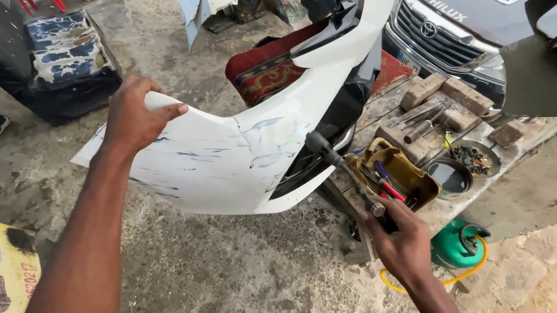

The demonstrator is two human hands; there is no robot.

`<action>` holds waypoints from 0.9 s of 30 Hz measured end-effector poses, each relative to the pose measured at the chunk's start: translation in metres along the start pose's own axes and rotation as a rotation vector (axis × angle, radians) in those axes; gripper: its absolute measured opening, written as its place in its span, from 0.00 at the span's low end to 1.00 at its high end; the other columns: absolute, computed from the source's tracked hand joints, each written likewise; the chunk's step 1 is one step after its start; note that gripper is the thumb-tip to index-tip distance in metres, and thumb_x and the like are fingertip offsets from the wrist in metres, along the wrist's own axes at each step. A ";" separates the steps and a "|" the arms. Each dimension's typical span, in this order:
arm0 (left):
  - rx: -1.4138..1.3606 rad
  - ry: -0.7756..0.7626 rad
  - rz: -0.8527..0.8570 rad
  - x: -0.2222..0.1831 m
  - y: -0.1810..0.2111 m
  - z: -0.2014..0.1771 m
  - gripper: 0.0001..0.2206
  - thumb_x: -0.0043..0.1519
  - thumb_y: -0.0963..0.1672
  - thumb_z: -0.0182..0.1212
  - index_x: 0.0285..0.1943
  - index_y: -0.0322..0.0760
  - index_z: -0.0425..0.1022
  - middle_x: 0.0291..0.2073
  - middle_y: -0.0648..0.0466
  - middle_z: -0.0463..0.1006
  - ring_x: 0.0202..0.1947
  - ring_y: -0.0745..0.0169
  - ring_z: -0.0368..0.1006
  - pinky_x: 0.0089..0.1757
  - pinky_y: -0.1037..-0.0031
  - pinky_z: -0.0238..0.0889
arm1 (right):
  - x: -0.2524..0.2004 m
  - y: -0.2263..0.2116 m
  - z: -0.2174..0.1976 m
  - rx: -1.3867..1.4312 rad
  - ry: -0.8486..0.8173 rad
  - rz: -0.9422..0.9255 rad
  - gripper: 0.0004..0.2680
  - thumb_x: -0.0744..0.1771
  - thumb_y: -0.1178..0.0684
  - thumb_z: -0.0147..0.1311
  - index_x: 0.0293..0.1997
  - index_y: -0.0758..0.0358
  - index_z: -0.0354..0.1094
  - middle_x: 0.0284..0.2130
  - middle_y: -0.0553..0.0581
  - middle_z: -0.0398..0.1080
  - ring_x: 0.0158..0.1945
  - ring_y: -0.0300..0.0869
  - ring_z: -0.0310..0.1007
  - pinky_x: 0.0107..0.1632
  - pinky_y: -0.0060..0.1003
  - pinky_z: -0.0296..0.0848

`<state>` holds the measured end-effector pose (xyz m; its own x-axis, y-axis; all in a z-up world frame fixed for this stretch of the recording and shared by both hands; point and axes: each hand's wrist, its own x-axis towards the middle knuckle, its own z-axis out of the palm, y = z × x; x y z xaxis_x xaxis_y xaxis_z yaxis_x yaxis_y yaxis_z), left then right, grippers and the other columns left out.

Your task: The person aligns a white car bumper and uses a blowtorch to heat and reshape a cracked section.

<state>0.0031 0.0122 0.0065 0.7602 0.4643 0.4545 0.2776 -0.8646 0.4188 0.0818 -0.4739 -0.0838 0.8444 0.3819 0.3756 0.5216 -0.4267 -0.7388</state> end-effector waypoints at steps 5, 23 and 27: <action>-0.036 -0.030 -0.055 -0.002 0.016 -0.005 0.21 0.54 0.52 0.81 0.43 0.35 0.77 0.47 0.48 0.74 0.47 0.47 0.71 0.42 0.56 0.63 | 0.006 0.019 -0.012 0.046 -0.077 -0.027 0.13 0.64 0.50 0.63 0.50 0.62 0.77 0.33 0.53 0.76 0.28 0.37 0.70 0.29 0.33 0.67; 0.024 -0.039 -0.048 0.010 -0.009 0.012 0.26 0.47 0.56 0.83 0.43 0.41 0.77 0.43 0.50 0.72 0.47 0.37 0.75 0.57 0.49 0.56 | 0.090 -0.024 -0.037 0.147 -0.265 -0.255 0.10 0.61 0.56 0.67 0.45 0.59 0.81 0.33 0.64 0.81 0.35 0.57 0.83 0.37 0.49 0.77; 0.019 -0.045 -0.034 0.009 -0.007 0.009 0.26 0.47 0.56 0.83 0.43 0.40 0.77 0.42 0.50 0.72 0.47 0.38 0.75 0.56 0.49 0.55 | 0.084 -0.003 -0.024 -0.092 -0.171 -0.371 0.13 0.65 0.53 0.62 0.56 0.57 0.76 0.39 0.58 0.80 0.37 0.60 0.80 0.39 0.54 0.78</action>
<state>0.0128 0.0209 0.0005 0.7757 0.4850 0.4038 0.3149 -0.8520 0.4182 0.1540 -0.4602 -0.0373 0.5691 0.6508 0.5026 0.8017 -0.3033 -0.5150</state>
